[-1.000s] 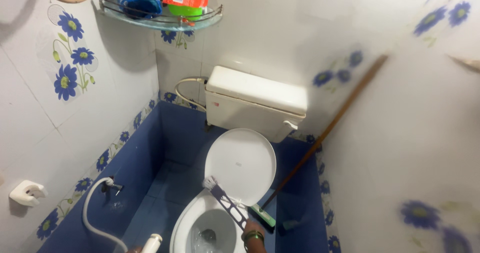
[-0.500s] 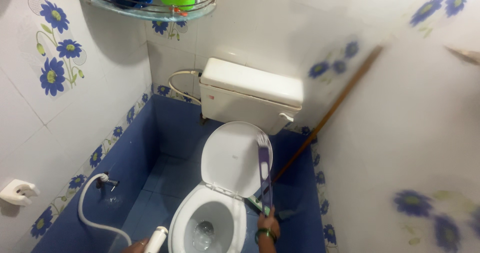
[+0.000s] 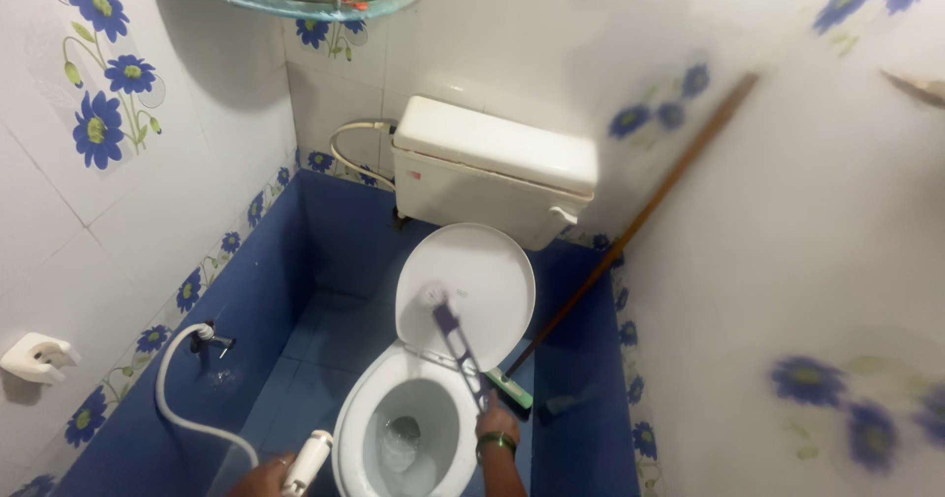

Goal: The person cleans a toilet bowl with a brush while rinsing the interior with water from a sprayer.

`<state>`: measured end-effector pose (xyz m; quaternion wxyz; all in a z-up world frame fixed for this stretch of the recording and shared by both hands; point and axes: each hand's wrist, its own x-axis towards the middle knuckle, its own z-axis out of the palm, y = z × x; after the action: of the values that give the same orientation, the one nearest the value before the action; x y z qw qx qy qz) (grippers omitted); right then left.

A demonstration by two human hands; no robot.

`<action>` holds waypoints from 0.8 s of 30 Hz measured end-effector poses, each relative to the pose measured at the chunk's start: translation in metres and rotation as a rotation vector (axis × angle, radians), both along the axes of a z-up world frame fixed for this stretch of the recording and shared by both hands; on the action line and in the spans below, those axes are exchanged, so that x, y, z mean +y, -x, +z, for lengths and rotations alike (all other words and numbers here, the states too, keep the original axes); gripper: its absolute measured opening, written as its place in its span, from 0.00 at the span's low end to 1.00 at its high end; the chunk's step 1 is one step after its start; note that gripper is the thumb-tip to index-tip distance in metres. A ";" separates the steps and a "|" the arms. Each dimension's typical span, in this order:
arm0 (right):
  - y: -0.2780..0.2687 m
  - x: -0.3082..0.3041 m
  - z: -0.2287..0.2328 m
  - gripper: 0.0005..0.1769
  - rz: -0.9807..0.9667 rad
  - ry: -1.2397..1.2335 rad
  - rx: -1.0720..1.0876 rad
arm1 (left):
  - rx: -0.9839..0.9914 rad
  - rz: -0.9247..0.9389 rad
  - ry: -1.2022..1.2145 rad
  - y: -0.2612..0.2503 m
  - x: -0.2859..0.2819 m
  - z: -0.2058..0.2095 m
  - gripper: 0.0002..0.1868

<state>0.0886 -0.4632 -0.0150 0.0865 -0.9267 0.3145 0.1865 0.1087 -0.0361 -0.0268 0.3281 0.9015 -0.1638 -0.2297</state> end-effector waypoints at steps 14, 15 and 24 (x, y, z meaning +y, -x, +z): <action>0.055 0.022 -0.034 0.43 -0.341 -0.196 0.075 | -0.038 -0.035 0.103 0.004 0.016 -0.030 0.30; 0.047 0.022 -0.028 0.43 -0.319 -0.190 0.074 | 0.028 -0.043 0.011 0.005 0.015 -0.023 0.32; 0.049 0.016 0.008 0.43 -0.510 -0.213 0.032 | -0.014 0.033 -0.012 0.016 0.009 -0.002 0.35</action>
<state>0.0397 -0.4473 -0.0066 0.2227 -0.8002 0.5176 0.2056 0.0923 -0.0267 -0.0292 0.3253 0.9076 -0.1498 -0.2189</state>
